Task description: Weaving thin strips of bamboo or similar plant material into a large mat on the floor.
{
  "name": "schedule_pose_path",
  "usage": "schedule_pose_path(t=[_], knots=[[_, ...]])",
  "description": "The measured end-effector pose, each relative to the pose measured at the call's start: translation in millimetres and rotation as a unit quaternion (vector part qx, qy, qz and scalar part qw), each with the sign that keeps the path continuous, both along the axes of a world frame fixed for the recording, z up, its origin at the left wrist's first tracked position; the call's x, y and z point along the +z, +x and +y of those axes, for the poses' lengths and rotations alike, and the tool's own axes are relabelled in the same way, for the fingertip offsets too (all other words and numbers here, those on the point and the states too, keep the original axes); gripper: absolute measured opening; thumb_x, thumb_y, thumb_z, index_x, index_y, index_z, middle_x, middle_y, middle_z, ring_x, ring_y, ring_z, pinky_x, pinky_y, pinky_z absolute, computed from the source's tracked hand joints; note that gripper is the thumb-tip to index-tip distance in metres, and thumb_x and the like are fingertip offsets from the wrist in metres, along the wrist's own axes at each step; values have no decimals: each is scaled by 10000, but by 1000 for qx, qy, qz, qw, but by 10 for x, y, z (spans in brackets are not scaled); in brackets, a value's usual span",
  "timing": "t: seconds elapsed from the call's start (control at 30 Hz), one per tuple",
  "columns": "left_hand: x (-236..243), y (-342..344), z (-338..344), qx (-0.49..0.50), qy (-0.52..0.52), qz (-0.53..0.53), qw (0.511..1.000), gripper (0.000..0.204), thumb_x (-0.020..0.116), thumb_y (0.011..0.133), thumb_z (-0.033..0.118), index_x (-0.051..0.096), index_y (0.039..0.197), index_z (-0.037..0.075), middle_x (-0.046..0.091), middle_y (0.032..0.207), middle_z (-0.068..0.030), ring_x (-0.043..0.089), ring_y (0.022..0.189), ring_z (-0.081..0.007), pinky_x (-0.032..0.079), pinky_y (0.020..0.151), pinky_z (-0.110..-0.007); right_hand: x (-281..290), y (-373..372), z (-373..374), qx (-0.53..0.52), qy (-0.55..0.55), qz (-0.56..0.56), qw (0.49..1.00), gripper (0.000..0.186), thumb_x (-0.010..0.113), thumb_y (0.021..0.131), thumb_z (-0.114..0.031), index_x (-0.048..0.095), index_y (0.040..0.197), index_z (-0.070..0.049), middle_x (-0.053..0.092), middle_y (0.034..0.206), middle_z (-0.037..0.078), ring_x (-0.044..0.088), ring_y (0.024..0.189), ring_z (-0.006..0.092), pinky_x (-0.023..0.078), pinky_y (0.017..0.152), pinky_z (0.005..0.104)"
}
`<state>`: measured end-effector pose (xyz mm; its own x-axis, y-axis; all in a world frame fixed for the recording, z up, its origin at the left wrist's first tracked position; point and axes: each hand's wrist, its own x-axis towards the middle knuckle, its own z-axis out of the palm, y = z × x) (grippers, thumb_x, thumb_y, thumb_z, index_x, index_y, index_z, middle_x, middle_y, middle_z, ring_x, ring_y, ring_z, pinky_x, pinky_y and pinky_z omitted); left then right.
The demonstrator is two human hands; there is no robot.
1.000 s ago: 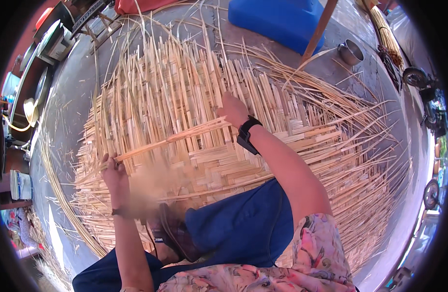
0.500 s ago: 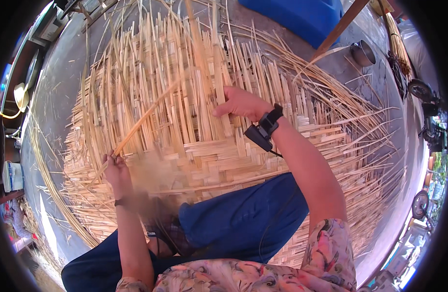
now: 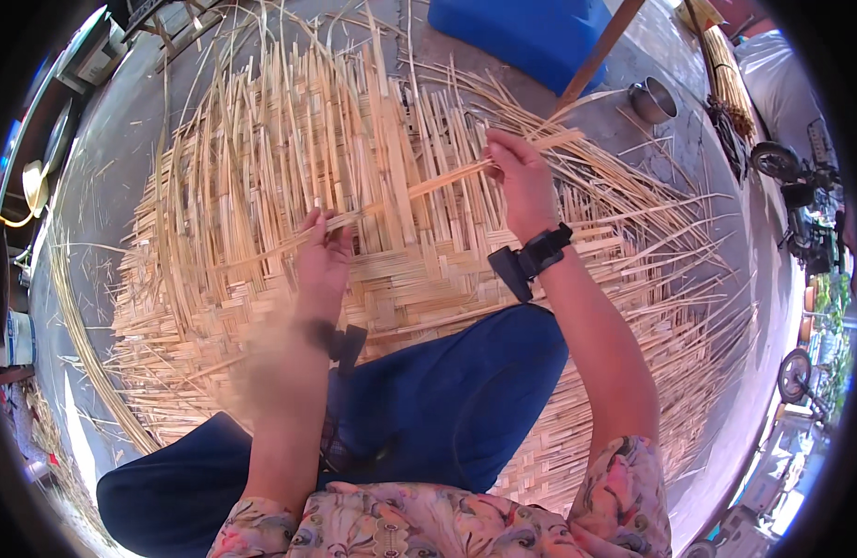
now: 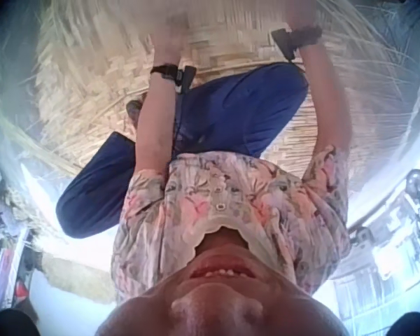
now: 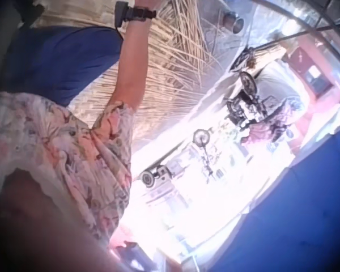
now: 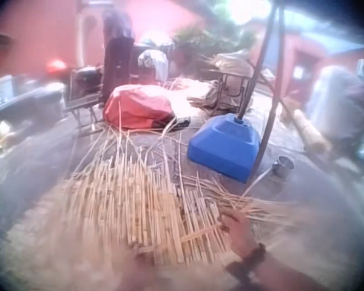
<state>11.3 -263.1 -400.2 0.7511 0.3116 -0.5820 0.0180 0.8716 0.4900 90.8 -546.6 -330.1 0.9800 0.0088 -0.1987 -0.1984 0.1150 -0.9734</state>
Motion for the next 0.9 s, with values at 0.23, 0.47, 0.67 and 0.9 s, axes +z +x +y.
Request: schedule_pose_path(t=[0.23, 0.47, 0.67, 0.9], knots=[[-176, -659, 62, -91, 125, 147, 977, 209, 619, 947, 91, 623, 1118, -28, 647, 980, -120, 664, 790, -195, 583, 644, -285, 364, -474, -511, 117, -249, -4, 961, 205, 572, 953, -108, 705, 1106, -73, 694, 1037, -16, 617, 947, 70, 508, 797, 253], [372, -17, -843, -361, 716, -117, 586, 342, 635, 943, 242, 605, 1061, -78, 639, 913, -170, 654, 922, -286, 538, 793, -399, 671, -402, 11, 91, -286, -110, 948, 182, 634, 899, -107, 719, 1056, -70, 707, 954, 32, 642, 868, 107, 497, 780, 256], [183, 366, -639, -388, 314, 3, 867, 338, 482, 1011, 255, 665, 1063, -24, 674, 939, -119, 656, 846, -212, 569, 823, -356, -286, -49, -252, 250, -431, -130, 857, 193, 593, 905, -111, 692, 1054, -40, 696, 1038, 120, 666, 928, 278, 510, 798, 357], [289, 454, -634, -461, 260, -49, 847, 462, 364, 1047, 372, 620, 1134, -3, 629, 1048, -137, 603, 923, -202, 536, 874, -357, -482, 196, 222, 201, -395, 63, 894, 468, 621, 900, -310, 473, 1146, 59, 664, 917, 209, 661, 899, 316, 496, 815, 409]])
